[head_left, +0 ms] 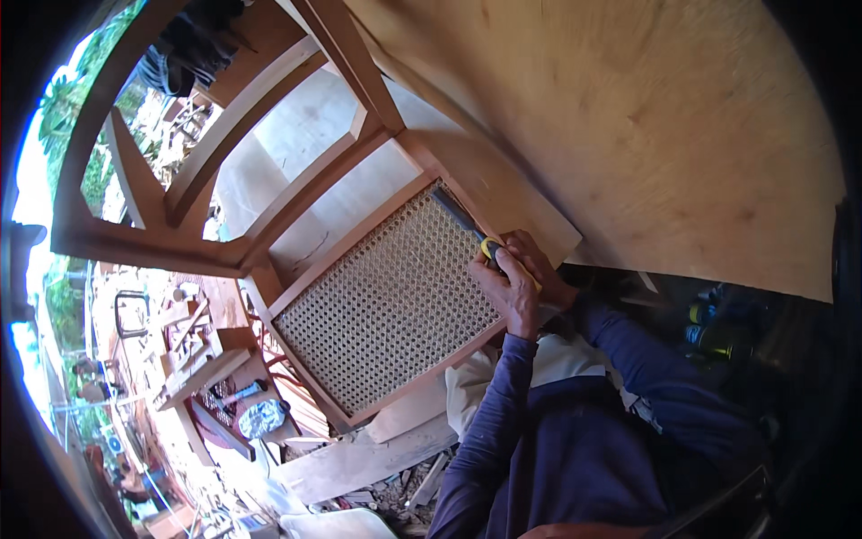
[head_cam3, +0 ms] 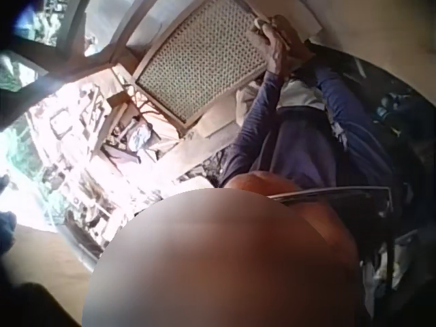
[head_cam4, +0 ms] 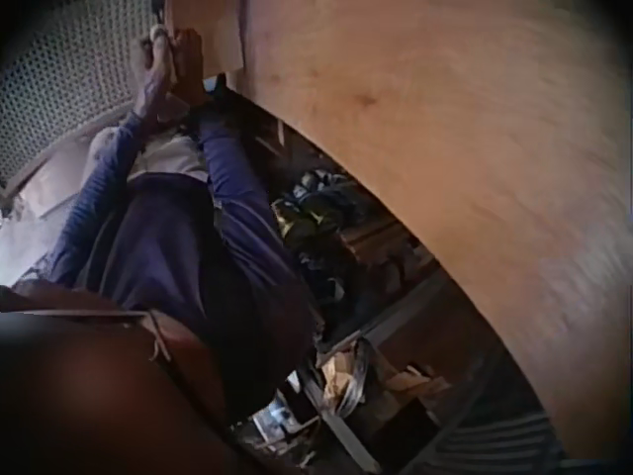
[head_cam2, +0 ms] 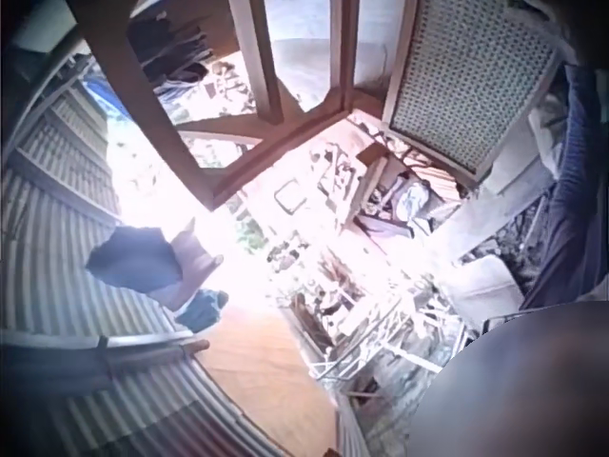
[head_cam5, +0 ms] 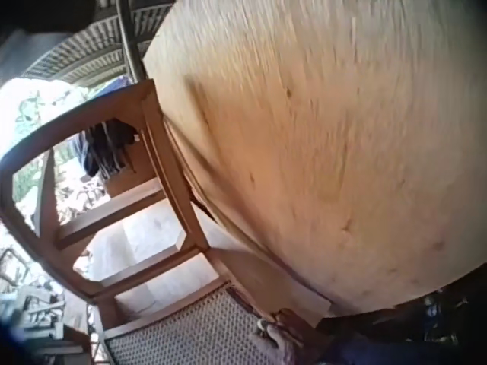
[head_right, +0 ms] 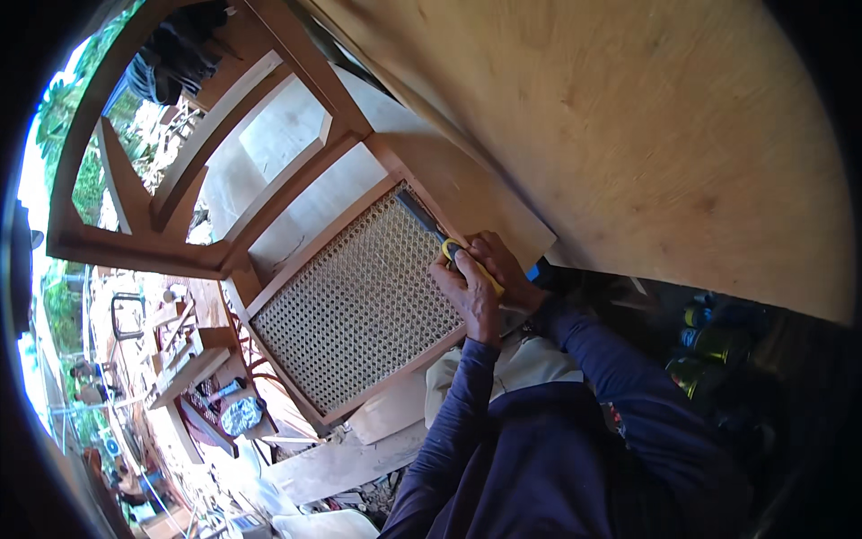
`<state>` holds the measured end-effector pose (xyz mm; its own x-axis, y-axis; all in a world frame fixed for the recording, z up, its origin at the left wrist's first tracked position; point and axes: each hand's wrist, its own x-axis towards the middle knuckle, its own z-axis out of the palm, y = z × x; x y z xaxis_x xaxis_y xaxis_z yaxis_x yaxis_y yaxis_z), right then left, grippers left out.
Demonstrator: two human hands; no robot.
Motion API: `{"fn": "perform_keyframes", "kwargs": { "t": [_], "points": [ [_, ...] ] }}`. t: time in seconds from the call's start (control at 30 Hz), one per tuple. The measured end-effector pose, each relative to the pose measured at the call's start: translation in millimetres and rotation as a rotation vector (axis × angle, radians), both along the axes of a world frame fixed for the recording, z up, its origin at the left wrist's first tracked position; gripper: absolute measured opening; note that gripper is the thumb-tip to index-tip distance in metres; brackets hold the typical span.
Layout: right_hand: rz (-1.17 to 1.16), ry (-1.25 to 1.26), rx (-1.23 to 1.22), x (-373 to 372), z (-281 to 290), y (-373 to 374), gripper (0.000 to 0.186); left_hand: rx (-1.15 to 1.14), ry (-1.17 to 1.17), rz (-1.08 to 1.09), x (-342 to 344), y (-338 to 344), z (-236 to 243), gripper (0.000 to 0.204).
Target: The recorder is repairing or installing caning on the seat of a wooden chair using a chisel and a hammer.
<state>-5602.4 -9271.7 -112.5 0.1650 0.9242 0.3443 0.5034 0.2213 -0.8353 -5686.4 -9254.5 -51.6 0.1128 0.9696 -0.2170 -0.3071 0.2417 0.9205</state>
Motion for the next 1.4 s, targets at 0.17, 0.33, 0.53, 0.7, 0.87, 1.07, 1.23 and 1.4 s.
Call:
{"fn": "perform_keyframes", "kwargs": {
  "t": [0.17,0.33,0.53,0.7,0.87,1.07,1.23,1.4],
  "points": [
    [-0.066,0.181,0.213,-18.2,-2.9,-22.6,0.041,0.215,0.282,0.089,6.4,-6.0,-44.2,0.018],
    [-0.037,0.442,-0.025,2.8,-21.4,-52.1,0.044,0.255,0.286,0.176,36.9,-31.1,-40.4,0.018],
    [-0.100,0.110,0.070,-5.1,15.9,-62.0,0.039,0.062,0.143,0.134,38.2,-35.9,-5.4,0.019],
    [-0.259,-0.578,0.059,-21.2,53.6,-41.7,0.028,-0.082,-0.247,0.194,59.2,-42.5,36.8,0.020],
    [-0.446,-1.259,0.048,-22.3,74.0,-28.9,0.020,-0.139,-0.495,0.272,60.5,-50.5,34.9,0.019],
    [-0.638,-1.919,0.049,-38.6,79.8,-31.3,0.019,-0.063,-0.275,0.245,26.8,-35.2,-5.4,0.018],
    [-0.410,-0.940,0.014,-4.7,28.3,-56.8,0.014,-0.158,-0.257,0.089,41.1,-46.2,22.7,0.016],
    [-0.102,0.106,0.054,-24.0,-0.7,-84.3,0.025,-0.158,-0.545,0.123,0.7,-55.7,31.0,0.013]
  ]
}}
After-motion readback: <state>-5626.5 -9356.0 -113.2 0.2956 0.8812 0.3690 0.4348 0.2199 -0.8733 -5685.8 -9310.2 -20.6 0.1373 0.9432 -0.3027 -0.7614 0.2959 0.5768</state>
